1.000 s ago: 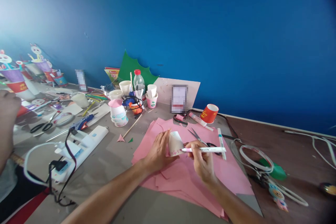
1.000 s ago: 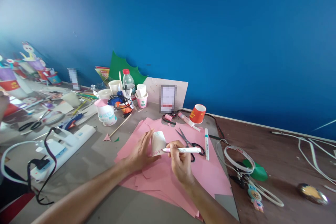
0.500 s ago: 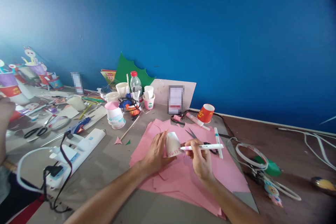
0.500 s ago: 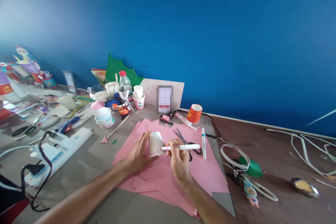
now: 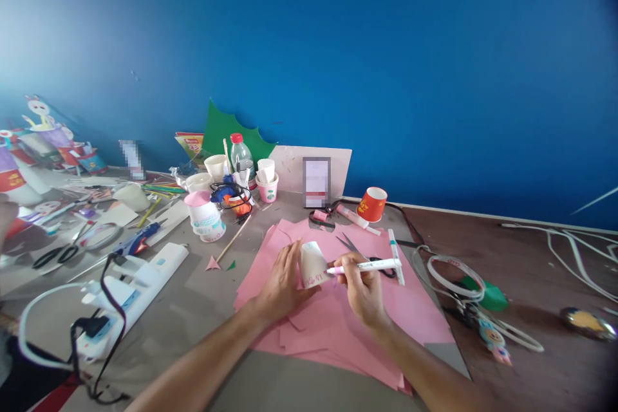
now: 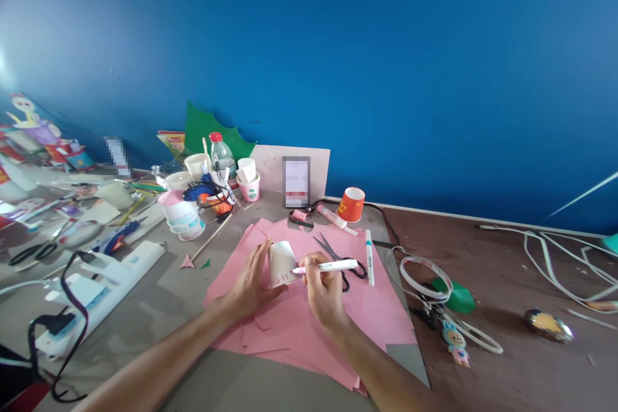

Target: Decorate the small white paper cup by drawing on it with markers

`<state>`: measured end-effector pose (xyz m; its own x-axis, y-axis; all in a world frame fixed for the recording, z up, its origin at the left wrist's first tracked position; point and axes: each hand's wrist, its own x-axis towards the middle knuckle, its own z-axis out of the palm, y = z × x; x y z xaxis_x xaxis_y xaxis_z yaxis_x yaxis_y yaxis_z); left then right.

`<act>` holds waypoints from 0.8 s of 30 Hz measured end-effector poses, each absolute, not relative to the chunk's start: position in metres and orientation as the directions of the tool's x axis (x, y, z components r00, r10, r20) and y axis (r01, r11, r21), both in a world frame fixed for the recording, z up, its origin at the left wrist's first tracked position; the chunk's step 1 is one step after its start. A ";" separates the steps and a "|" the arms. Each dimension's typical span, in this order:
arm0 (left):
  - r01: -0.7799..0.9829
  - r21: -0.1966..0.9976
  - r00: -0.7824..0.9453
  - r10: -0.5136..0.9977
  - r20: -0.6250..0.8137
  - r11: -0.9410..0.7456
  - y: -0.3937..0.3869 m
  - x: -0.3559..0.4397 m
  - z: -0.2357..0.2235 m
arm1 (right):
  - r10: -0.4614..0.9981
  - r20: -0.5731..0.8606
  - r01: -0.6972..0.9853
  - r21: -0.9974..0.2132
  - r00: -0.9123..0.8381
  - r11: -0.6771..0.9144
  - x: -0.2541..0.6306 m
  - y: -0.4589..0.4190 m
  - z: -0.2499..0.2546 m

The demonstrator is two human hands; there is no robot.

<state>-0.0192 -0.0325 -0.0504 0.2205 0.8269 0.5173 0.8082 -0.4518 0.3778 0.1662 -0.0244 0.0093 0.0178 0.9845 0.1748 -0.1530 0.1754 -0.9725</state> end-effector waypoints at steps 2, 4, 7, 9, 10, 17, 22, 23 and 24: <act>0.809 0.376 0.222 0.827 0.516 -0.452 -0.033 -0.019 -0.051 | 0.985 0.171 -0.154 -0.973 0.024 0.173 0.166 -0.025 0.009; 0.812 0.369 0.221 0.824 0.521 -0.452 -0.033 -0.019 -0.051 | 0.985 0.172 -0.151 -0.973 0.018 0.173 0.166 -0.024 0.009; 0.817 0.364 0.217 0.824 0.523 -0.447 -0.033 -0.019 -0.050 | 0.984 0.179 -0.138 -0.974 0.004 0.178 0.167 -0.024 0.009; 0.817 0.364 0.219 0.825 0.521 -0.447 -0.033 -0.019 -0.049 | 0.982 0.189 -0.130 -0.973 0.005 0.188 0.167 -0.023 0.009; 0.817 0.366 0.219 0.827 0.518 -0.446 -0.033 -0.018 -0.049 | 0.981 0.194 -0.128 -0.973 0.007 0.193 0.167 -0.023 0.009; 0.822 0.388 0.191 0.843 0.503 -0.418 -0.034 -0.017 -0.050 | 0.979 0.205 -0.131 -0.970 0.011 0.205 0.166 -0.023 0.009; 0.817 0.366 0.203 0.816 0.541 -0.446 -0.033 -0.017 -0.051 | 0.977 0.214 -0.124 -0.969 0.017 0.215 0.166 -0.023 0.009; 0.814 0.365 0.207 0.812 0.545 -0.452 -0.033 -0.017 -0.051 | 0.976 0.215 -0.122 -0.969 0.018 0.216 0.165 -0.022 0.009; 0.811 0.367 0.208 0.811 0.546 -0.455 -0.033 -0.017 -0.050 | 0.977 0.215 -0.122 -0.969 0.020 0.215 0.165 -0.022 0.009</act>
